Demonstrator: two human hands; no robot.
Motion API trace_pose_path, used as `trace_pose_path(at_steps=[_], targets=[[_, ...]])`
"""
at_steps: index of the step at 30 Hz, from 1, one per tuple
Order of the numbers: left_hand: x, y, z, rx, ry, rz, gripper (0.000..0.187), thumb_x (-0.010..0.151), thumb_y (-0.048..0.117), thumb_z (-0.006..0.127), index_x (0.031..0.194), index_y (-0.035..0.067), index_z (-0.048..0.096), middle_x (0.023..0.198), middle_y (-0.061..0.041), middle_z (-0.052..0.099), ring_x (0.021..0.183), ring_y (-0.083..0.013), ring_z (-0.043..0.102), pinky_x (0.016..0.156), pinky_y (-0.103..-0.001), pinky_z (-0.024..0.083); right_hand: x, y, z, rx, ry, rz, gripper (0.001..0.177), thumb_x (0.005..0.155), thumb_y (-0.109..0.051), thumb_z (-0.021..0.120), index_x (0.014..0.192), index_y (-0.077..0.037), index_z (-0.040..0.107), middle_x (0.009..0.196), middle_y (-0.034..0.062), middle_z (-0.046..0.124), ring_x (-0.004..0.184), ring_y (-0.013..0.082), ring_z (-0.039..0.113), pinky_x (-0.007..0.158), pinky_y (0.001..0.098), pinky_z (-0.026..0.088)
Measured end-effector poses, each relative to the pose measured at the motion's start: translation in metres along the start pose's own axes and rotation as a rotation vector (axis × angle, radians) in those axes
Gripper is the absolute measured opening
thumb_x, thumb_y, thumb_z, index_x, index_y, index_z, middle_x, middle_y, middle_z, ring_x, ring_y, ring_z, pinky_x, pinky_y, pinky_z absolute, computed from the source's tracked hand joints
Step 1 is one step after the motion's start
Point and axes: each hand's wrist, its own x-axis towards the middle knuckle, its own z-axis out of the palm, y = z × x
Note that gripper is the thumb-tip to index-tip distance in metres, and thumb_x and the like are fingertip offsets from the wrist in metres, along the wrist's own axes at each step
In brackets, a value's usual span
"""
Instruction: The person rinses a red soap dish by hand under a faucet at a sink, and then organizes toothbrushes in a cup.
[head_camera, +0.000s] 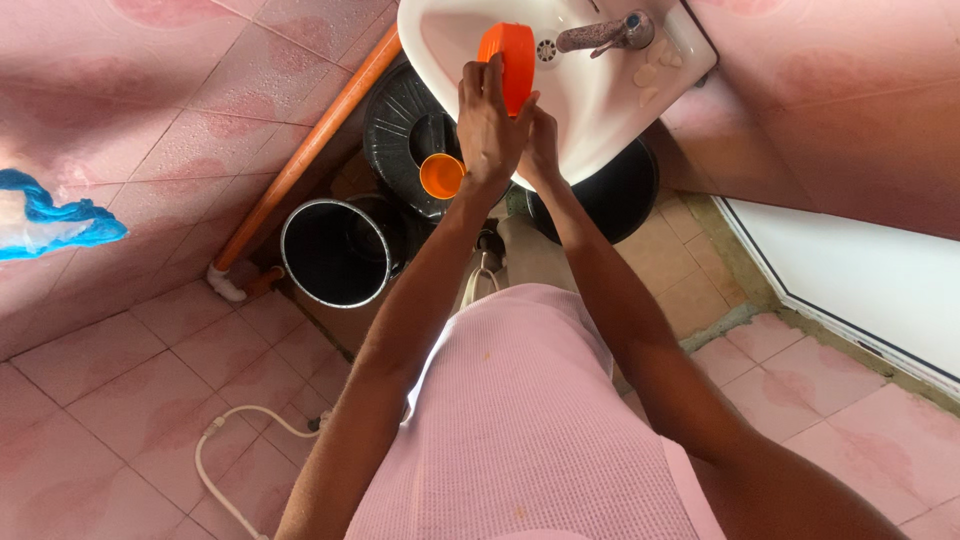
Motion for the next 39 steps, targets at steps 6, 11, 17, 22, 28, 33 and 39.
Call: trace_pose_path(at_steps=[6, 11, 17, 22, 28, 33, 39], targets=[[-0.005, 0.002, -0.006, -0.058, 0.042, 0.017, 0.073, 0.081, 0.029, 0.089, 0.138, 0.000, 0.054, 0.119, -0.014, 0.057, 0.110, -0.0311, 0.065, 0.085, -0.039, 0.063, 0.001, -0.001, -0.002, -0.064, 0.013, 0.098, 0.016, 0.094, -0.009, 0.069, 0.102, 0.004, 0.068, 0.091, 0.0087, 0.075, 0.084, 0.0132, 0.069, 0.074, 0.0302, 0.055], [0.002, -0.034, 0.010, -0.141, -0.023, -0.167, 0.069, 0.085, 0.030, 0.086, 0.137, -0.002, 0.053, 0.118, -0.017, 0.060, 0.100, -0.0258, 0.069, 0.079, -0.035, 0.065, 0.000, -0.015, -0.006, -0.292, 0.023, -0.055, 0.014, 0.093, 0.002, 0.064, 0.104, -0.002, 0.071, 0.085, 0.0122, 0.062, 0.076, 0.0237, 0.065, 0.069, 0.0345, 0.052], [-0.018, -0.069, 0.012, -0.229, -0.009, -0.275, 0.080, 0.084, 0.033, 0.084, 0.143, -0.007, 0.047, 0.117, -0.019, 0.062, 0.101, -0.0280, 0.070, 0.082, -0.042, 0.062, 0.012, 0.000, -0.014, -0.761, 0.065, -0.282, 0.008, 0.091, -0.007, 0.071, 0.098, -0.010, 0.074, 0.088, 0.0100, 0.065, 0.080, 0.0310, 0.066, 0.069, 0.0436, 0.053], [-0.033, -0.095, 0.013, -0.281, -0.080, -0.329, 0.078, 0.089, 0.038, 0.079, 0.144, -0.006, 0.046, 0.120, -0.019, 0.062, 0.102, -0.0283, 0.070, 0.082, -0.040, 0.062, 0.034, 0.053, -0.027, -1.014, 0.014, -0.295, 0.002, 0.087, -0.008, 0.071, 0.088, -0.007, 0.070, 0.086, 0.0129, 0.065, 0.082, 0.0336, 0.066, 0.068, 0.0466, 0.053], [-0.059, -0.117, 0.006, -0.419, -0.172, -0.381, 0.064, 0.093, 0.036, 0.073, 0.141, -0.002, 0.055, 0.120, -0.017, 0.067, 0.105, -0.0256, 0.072, 0.091, -0.039, 0.059, 0.052, 0.089, -0.029, -1.240, -0.089, -0.165, 0.013, 0.079, 0.000, 0.065, 0.088, -0.008, 0.070, 0.090, 0.0150, 0.066, 0.083, 0.0356, 0.068, 0.066, 0.0471, 0.055], [-0.075, -0.126, -0.013, -0.583, -0.168, -0.462, 0.055, 0.098, 0.029, 0.072, 0.141, -0.002, 0.057, 0.119, -0.013, 0.072, 0.110, -0.0206, 0.071, 0.098, -0.034, 0.057, 0.041, 0.039, -0.018, -1.095, -0.099, -0.160, 0.005, 0.088, -0.004, 0.067, 0.090, -0.006, 0.071, 0.087, 0.0170, 0.067, 0.083, 0.0387, 0.068, 0.068, 0.0503, 0.054], [-0.088, -0.141, -0.019, -0.783, -0.152, -0.589, 0.050, 0.097, 0.020, 0.069, 0.139, -0.004, 0.058, 0.114, -0.012, 0.073, 0.104, -0.0194, 0.070, 0.091, -0.031, 0.057, 0.032, 0.021, -0.005, -0.851, -0.059, -0.082, 0.003, 0.090, -0.003, 0.068, 0.090, -0.002, 0.070, 0.094, 0.0186, 0.071, 0.083, 0.0393, 0.068, 0.074, 0.0499, 0.054]])
